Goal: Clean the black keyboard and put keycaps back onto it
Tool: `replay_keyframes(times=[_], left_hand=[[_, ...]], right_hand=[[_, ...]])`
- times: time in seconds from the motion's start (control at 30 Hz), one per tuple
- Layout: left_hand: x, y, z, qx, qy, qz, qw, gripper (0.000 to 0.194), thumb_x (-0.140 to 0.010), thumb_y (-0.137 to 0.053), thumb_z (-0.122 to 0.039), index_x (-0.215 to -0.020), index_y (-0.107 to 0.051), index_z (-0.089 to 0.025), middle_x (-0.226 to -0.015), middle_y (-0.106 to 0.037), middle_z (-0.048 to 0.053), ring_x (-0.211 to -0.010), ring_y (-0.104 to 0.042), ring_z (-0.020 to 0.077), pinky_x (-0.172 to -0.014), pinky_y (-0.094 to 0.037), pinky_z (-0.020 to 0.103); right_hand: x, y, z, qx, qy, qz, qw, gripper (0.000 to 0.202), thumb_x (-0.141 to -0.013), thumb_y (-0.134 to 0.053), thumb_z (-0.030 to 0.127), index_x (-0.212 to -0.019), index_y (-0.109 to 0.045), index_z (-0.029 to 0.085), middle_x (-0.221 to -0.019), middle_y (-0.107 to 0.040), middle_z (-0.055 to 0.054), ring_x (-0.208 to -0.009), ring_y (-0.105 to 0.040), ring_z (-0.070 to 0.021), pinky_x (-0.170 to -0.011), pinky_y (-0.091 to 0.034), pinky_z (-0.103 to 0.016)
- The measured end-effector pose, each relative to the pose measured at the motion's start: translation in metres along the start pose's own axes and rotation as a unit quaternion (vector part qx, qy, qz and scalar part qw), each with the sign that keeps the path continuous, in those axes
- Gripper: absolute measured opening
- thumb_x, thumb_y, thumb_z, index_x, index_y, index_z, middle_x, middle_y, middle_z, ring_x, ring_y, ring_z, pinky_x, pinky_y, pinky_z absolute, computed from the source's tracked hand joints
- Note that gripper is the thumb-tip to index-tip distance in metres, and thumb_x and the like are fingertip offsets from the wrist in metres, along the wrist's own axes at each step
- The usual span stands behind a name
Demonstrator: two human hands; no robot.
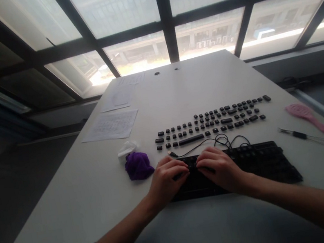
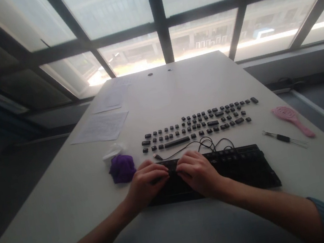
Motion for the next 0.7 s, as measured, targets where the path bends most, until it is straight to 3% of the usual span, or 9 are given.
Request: replay_keyframes(times=[0.13, 0.7], left_hand=[[0.017, -0.006, -0.001, -0.013, -0.007, -0.023, 1.0, 0.004, -0.088, -0.075, -0.02, -0.09, -0.077, -0.023, -0.094, -0.079, 0.002, -0.08, -0.06, 0.0177, -0.075, -0.053, 0.034], [0.022, -0.017, -0.003, -0.094, -0.067, -0.012, 0.993, 0.01, -0.091, -0.071, -0.019, -0.098, -0.076, -0.024, -0.099, -0.078, 0.003, -0.079, -0.057, 0.018, -0.074, -0.053, 0.034]], right_hand=[[0.017, -0.014, 0.012, 0.02, 0.019, 0.007, 1.0, 0.011, -0.097, -0.062, 0.016, -0.091, -0.07, 0.02, -0.094, -0.074, -0.006, -0.089, -0.059, -0.0199, -0.081, -0.049, -0.036], [0.023, -0.033, 0.013, 0.111, 0.059, 0.045, 0.991, 0.014, -0.097, -0.058, 0.012, -0.095, -0.069, 0.02, -0.101, -0.074, -0.006, -0.098, -0.059, -0.0221, -0.082, -0.047, -0.038]])
Point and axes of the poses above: each hand's wrist, its own x-axis away from the middle knuckle, its own y-axis out of the back of the hand, z = x × y, the point moved 10 cm from there along -x, towards the middle knuckle
